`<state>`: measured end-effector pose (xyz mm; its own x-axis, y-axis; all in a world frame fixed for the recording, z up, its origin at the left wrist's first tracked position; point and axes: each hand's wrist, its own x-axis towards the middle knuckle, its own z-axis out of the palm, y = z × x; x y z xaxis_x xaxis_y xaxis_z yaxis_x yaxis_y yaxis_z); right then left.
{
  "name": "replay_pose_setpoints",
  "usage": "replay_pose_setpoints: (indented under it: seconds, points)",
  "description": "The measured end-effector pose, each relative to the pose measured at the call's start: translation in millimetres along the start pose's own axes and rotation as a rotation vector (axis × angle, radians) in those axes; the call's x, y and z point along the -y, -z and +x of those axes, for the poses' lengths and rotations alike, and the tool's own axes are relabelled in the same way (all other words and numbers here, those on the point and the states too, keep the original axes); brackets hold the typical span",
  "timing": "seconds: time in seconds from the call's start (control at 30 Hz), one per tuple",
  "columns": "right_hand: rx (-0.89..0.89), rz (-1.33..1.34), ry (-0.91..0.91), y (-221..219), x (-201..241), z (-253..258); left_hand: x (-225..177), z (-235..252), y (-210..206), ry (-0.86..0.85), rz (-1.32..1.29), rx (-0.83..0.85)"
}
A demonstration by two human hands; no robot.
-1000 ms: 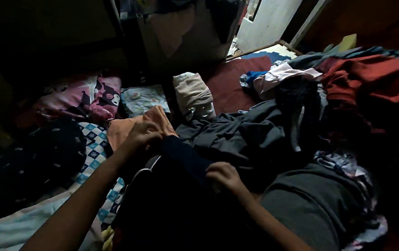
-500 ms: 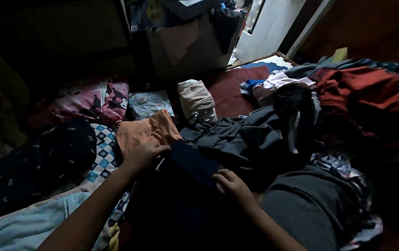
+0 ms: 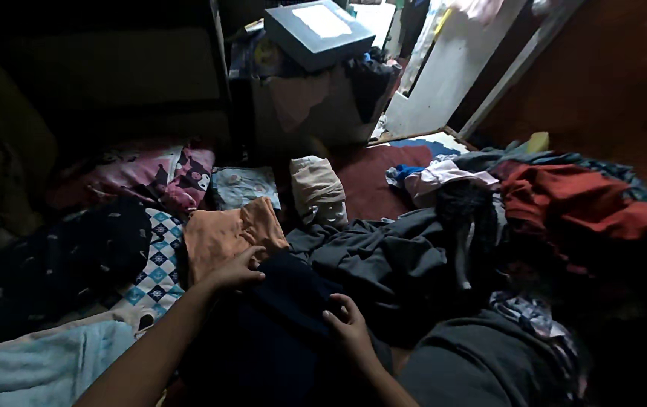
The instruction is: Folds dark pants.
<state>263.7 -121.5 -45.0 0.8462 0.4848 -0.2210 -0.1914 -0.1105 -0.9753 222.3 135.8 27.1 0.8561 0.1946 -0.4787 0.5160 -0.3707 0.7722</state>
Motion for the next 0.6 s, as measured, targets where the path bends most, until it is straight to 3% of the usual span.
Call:
replay_pose_setpoints:
  seconds: [0.17,0.33,0.43,0.6]
  points:
    - [-0.1,-0.193,-0.146,-6,-4,1,7,11,2,0.009,0.024,0.033]
    - [-0.011,-0.129,-0.346,3,-2,14,-1,43,8,0.068,0.1,0.163]
    - [0.011,-0.041,-0.313,8,-1,19,-12,58,7,0.076,0.171,0.219]
    - [-0.098,0.023,-0.272,8,8,16,-34,57,-4,0.035,0.009,0.11]
